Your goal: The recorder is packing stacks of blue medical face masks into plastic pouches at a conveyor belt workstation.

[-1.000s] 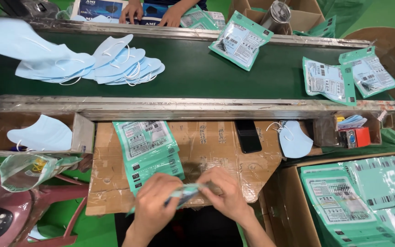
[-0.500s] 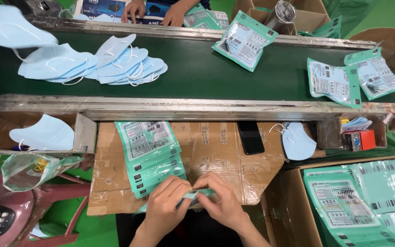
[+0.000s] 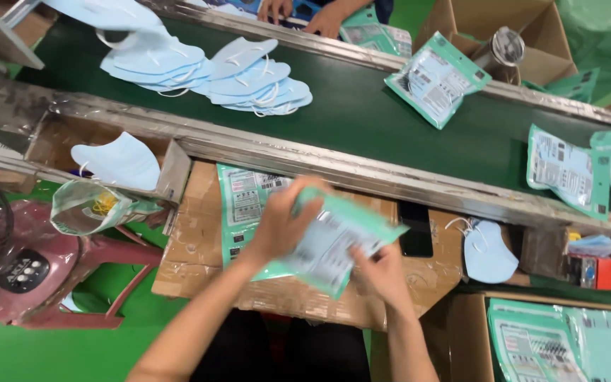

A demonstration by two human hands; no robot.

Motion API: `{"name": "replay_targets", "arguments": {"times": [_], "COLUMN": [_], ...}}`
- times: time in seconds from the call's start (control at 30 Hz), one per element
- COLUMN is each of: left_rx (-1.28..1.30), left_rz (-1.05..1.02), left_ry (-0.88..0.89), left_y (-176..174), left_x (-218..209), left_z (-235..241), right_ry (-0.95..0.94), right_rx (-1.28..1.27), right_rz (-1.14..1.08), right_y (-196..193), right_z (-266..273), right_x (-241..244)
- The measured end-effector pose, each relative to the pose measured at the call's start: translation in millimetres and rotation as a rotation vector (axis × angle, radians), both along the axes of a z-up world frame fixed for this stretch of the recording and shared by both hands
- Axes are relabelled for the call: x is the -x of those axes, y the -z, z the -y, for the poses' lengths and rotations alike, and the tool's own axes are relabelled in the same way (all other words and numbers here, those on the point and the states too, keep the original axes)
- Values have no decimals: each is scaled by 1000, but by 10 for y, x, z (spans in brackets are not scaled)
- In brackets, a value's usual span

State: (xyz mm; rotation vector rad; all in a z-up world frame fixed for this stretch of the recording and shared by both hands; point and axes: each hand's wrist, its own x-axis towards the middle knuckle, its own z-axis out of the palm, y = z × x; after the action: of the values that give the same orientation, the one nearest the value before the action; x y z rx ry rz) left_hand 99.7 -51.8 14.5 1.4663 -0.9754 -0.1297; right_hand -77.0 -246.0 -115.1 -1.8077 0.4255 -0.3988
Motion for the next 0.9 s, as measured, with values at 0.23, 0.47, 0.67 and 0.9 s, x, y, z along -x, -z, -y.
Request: {"name": "replay_targets", "arguments": {"times": [0.23, 0.47, 0.67, 0.9], "left_rx": [-602, -590, -249, -91], "left_rz": [691, 875, 1018, 554], "left_ry": [-637, -559, -20, 206], "left_y": [122, 963, 316, 115], "left_x": [-1835, -2458, -269, 719], "left_z": [515, 866, 611, 158], "right_ry": [134, 108, 260, 39], "right_rx": [-724, -305, 464, 367], "right_rz": [509, 100, 301, 176], "right_y": [-829, -193, -936, -341], "right_z": [321, 24, -97, 84], "right_x": [-349, -115, 48, 638]}}
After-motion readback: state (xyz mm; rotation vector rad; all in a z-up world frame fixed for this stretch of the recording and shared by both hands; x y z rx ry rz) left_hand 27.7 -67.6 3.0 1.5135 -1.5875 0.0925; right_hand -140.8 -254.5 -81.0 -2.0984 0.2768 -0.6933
